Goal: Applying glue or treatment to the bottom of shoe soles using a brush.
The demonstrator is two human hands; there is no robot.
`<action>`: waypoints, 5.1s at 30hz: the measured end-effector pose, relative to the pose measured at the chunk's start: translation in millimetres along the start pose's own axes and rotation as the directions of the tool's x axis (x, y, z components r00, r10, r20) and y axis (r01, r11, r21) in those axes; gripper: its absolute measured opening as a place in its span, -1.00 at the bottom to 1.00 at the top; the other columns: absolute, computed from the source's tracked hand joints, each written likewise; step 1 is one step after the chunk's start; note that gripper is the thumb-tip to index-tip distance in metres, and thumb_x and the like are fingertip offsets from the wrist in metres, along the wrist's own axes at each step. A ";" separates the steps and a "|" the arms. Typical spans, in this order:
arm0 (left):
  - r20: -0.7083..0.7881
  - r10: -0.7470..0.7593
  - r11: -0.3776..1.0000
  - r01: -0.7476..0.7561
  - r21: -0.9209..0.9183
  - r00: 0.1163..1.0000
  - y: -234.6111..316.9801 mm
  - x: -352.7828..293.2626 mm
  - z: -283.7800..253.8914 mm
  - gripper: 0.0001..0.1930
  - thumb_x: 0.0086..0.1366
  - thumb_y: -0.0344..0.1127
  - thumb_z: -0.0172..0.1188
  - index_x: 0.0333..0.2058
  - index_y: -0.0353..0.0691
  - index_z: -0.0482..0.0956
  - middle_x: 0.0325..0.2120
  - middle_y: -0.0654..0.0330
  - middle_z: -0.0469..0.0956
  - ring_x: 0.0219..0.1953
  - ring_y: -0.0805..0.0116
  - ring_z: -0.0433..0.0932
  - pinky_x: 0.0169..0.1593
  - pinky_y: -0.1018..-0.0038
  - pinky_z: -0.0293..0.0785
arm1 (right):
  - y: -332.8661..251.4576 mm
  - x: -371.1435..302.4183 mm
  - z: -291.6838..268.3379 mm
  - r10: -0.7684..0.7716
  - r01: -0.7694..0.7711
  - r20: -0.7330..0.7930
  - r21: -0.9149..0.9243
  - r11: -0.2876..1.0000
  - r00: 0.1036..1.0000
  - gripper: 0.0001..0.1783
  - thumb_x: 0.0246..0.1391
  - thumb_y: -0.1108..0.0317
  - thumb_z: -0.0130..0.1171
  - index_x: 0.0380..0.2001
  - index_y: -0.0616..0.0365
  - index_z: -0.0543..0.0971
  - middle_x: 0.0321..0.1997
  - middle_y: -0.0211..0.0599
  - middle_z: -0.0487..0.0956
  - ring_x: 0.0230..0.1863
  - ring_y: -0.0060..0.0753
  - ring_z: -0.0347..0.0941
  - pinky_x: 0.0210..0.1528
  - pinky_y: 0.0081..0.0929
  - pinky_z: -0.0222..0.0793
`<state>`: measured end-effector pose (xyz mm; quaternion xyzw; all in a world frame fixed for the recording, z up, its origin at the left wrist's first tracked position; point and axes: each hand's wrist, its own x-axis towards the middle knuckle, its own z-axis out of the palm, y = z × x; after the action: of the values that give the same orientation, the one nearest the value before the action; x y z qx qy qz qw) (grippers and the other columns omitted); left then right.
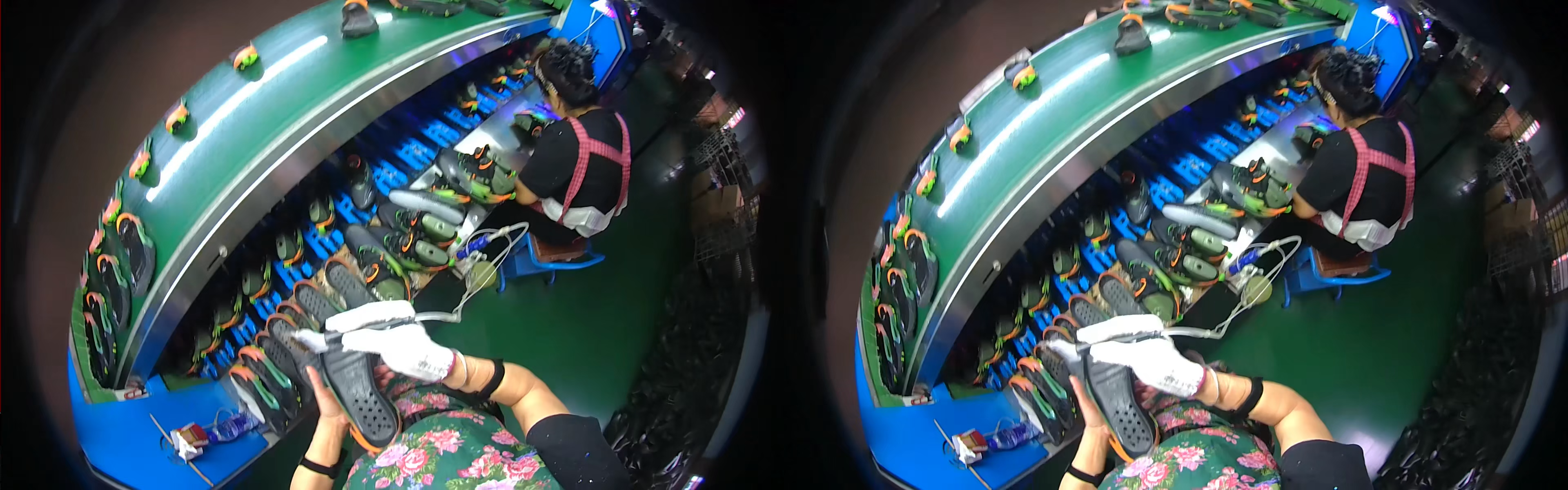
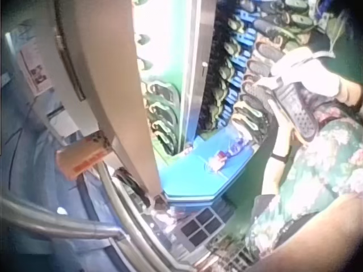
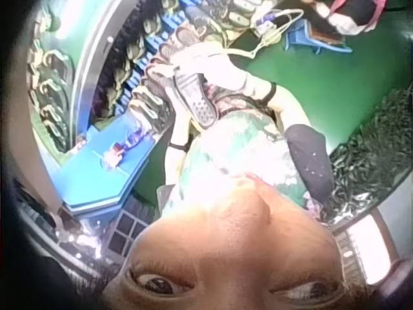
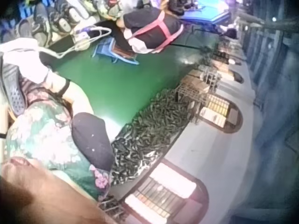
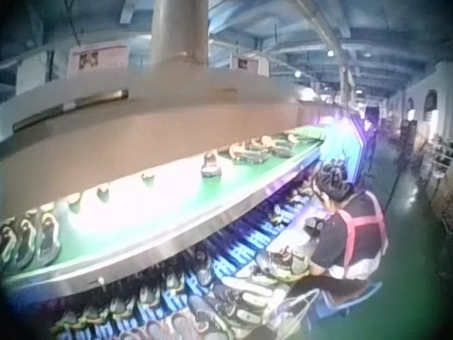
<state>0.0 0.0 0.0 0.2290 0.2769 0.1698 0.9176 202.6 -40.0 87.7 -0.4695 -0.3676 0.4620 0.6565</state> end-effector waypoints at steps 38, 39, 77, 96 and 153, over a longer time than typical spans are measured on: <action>-0.351 0.358 0.926 -0.378 0.011 0.865 -0.5 23.7 -4.5 0.06 0.28 0.68 -0.41 0.38 -0.15 0.25 0.27 0.12 0.40 0.29 0.14 0.39 0.39 0.13 0.26 | 14.3 1.7 32.9 -0.476 0.597 0.361 -0.467 0.652 0.802 -0.61 0.00 0.48 0.32 -0.03 0.19 0.69 -0.01 -0.09 0.69 -0.03 -0.05 0.63 0.02 -0.24 0.54; -0.460 0.419 0.876 -0.481 -0.020 0.783 -2.8 27.6 -9.7 0.07 0.27 0.68 -0.40 0.36 -0.17 0.28 0.25 0.12 0.43 0.28 0.15 0.41 0.38 0.14 0.27 | 13.4 0.9 31.4 -0.469 0.582 0.346 -0.444 0.681 0.813 -0.61 0.00 0.48 0.32 -0.03 0.18 0.69 -0.01 -0.09 0.69 -0.03 -0.06 0.63 0.02 -0.24 0.54; 0.203 0.236 0.943 -0.173 -0.284 0.950 35.4 33.0 -31.2 0.23 0.05 0.83 -0.29 0.25 -0.28 0.37 -0.01 -0.06 0.55 -0.05 0.08 0.59 0.07 0.11 0.56 | 46.5 -14.9 15.7 -0.369 0.545 0.461 -0.340 0.767 0.807 -0.70 -0.02 0.53 0.35 -0.14 0.16 0.73 -0.07 -0.17 0.73 -0.10 -0.16 0.68 -0.07 -0.30 0.59; 0.076 0.390 0.876 -0.344 -0.338 0.918 62.6 40.5 -13.7 0.32 -0.16 0.91 -0.26 0.15 -0.29 0.40 -0.22 -0.07 0.56 -0.23 0.01 0.60 -0.11 0.08 0.61 | 39.2 -25.0 12.7 -0.414 0.595 0.470 -0.350 0.723 0.780 -0.67 -0.04 0.46 0.42 -0.13 0.10 0.72 -0.08 -0.24 0.73 -0.14 -0.21 0.68 -0.14 -0.35 0.61; 0.241 0.420 0.907 -0.394 -0.150 0.875 83.4 68.4 -25.8 0.39 -0.30 0.96 -0.20 0.04 -0.37 0.53 -0.19 -0.11 0.56 -0.17 0.02 0.59 -0.01 0.13 0.51 | 34.1 -28.9 -5.8 -0.285 0.368 0.242 -0.456 0.810 0.927 -0.75 -0.19 0.56 0.46 -0.33 0.17 0.74 -0.23 -0.18 0.75 -0.23 -0.20 0.69 -0.19 -0.35 0.58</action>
<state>23.5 108.2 -5.7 0.2584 0.0876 0.3398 0.9001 190.2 -64.7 52.1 -0.5116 -0.6006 0.2693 0.5522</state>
